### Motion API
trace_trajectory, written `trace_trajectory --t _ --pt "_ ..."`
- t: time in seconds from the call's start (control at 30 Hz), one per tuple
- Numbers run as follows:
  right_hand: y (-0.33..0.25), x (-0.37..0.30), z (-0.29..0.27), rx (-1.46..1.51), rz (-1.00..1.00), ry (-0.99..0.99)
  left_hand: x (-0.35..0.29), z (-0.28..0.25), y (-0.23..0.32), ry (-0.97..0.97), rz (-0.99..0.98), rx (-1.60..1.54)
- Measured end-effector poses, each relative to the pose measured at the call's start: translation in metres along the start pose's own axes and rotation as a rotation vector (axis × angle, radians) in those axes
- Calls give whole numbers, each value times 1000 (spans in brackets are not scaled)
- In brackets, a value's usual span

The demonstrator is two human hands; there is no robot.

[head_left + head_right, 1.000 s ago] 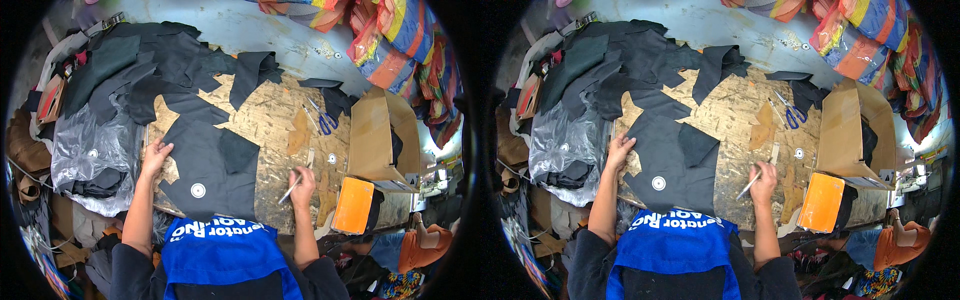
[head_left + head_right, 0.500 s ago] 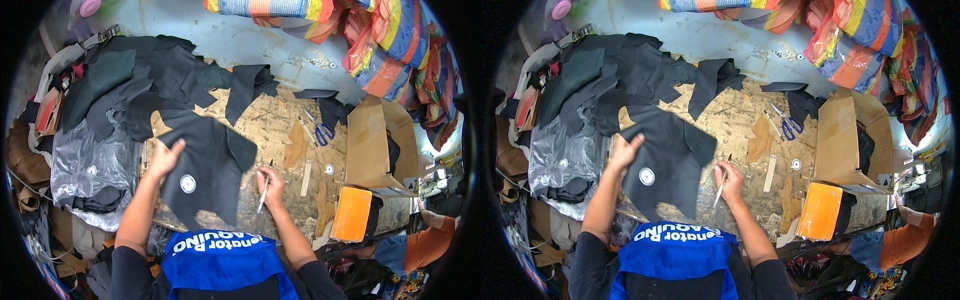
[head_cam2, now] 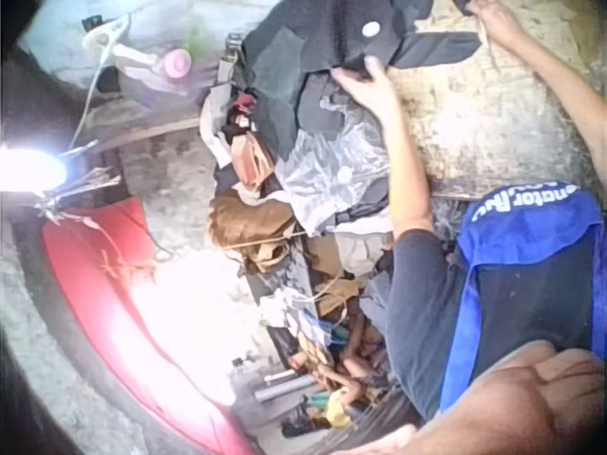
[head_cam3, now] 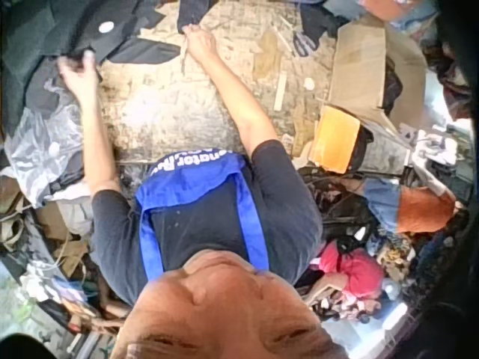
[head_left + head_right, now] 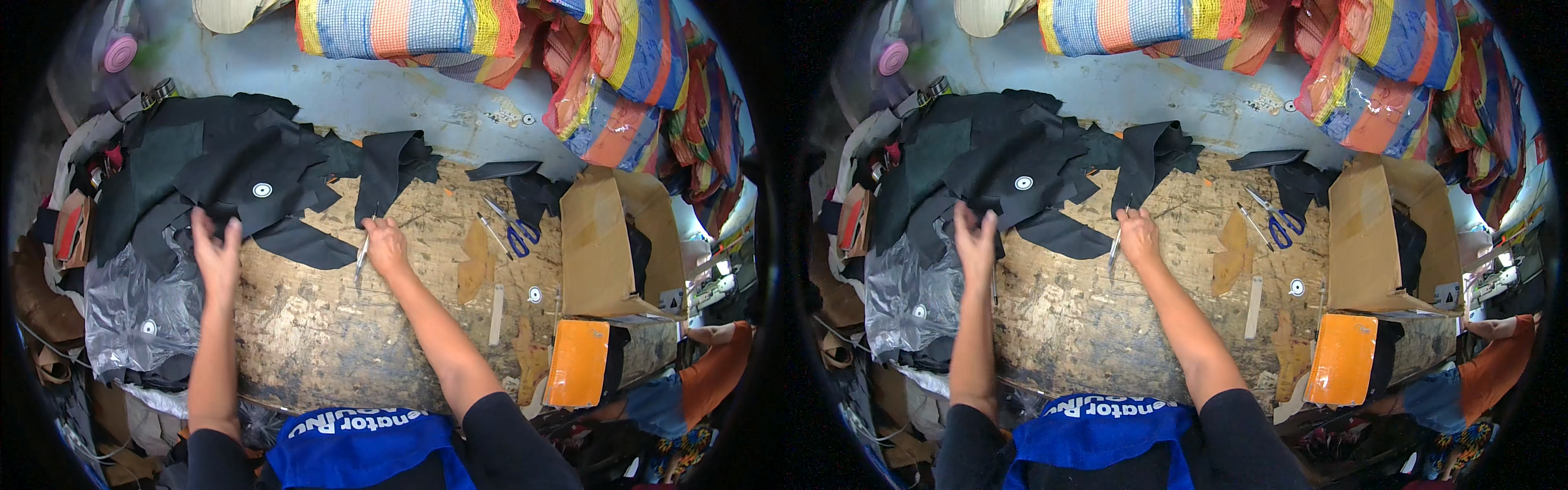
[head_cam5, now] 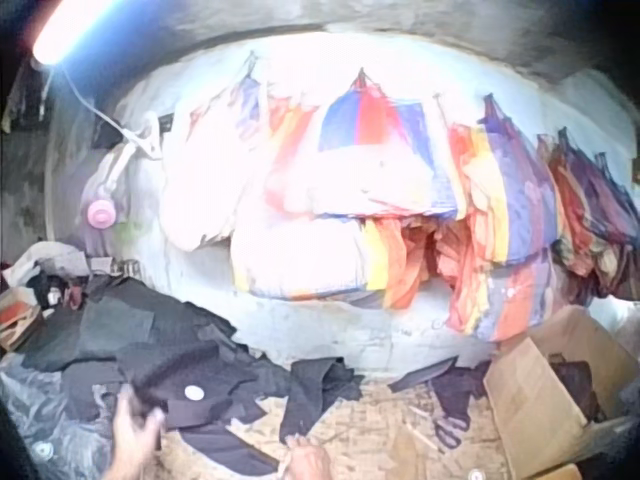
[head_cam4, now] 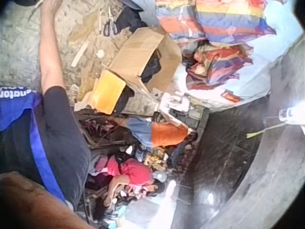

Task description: The person lays out black fabric pieces on a wooden table, uses a ruler and marker to trace patterns, and cuts the fabric with scissors. The cut pieces are placed into a cardboard box.

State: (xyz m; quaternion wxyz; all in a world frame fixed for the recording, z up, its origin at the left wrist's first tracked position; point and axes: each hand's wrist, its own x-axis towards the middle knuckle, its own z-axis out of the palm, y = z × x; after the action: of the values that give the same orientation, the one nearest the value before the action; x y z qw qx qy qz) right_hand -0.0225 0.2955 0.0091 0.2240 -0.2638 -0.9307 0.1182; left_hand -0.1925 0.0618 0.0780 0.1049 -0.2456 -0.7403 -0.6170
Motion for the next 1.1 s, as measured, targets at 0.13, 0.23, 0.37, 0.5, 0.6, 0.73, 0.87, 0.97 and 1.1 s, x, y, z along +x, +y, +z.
trace_trajectory --t 0.13,0.23,0.37,0.5,0.6,0.73,0.87,0.97,1.1 --pt "-7 2 -20 227 18 157 -87 25 15 -450 -733 -570" --pt "-33 -44 -48 604 -28 154 -125 53 17 -761 -1204 -856" --pt "-39 -61 -65 536 -78 225 -153 94 15 -776 -1182 -1080" --pt "-17 -38 -41 368 41 120 -172 97 17 -680 -959 -968" --pt "-7 -25 -13 176 19 64 -177 86 13 -707 -874 -978" --pt "-4 0 -6 47 -11 34 -175 84 10 -706 -938 -1081" --pt "-27 -9 -48 598 33 1 -161 84 15 -761 -1124 -1044" --pt "-57 -73 -102 901 -211 -33 -150 87 25 -898 -1137 -1331" --pt "-64 -150 -173 1271 -423 -568 -153 117 42 -912 -1234 -1445"
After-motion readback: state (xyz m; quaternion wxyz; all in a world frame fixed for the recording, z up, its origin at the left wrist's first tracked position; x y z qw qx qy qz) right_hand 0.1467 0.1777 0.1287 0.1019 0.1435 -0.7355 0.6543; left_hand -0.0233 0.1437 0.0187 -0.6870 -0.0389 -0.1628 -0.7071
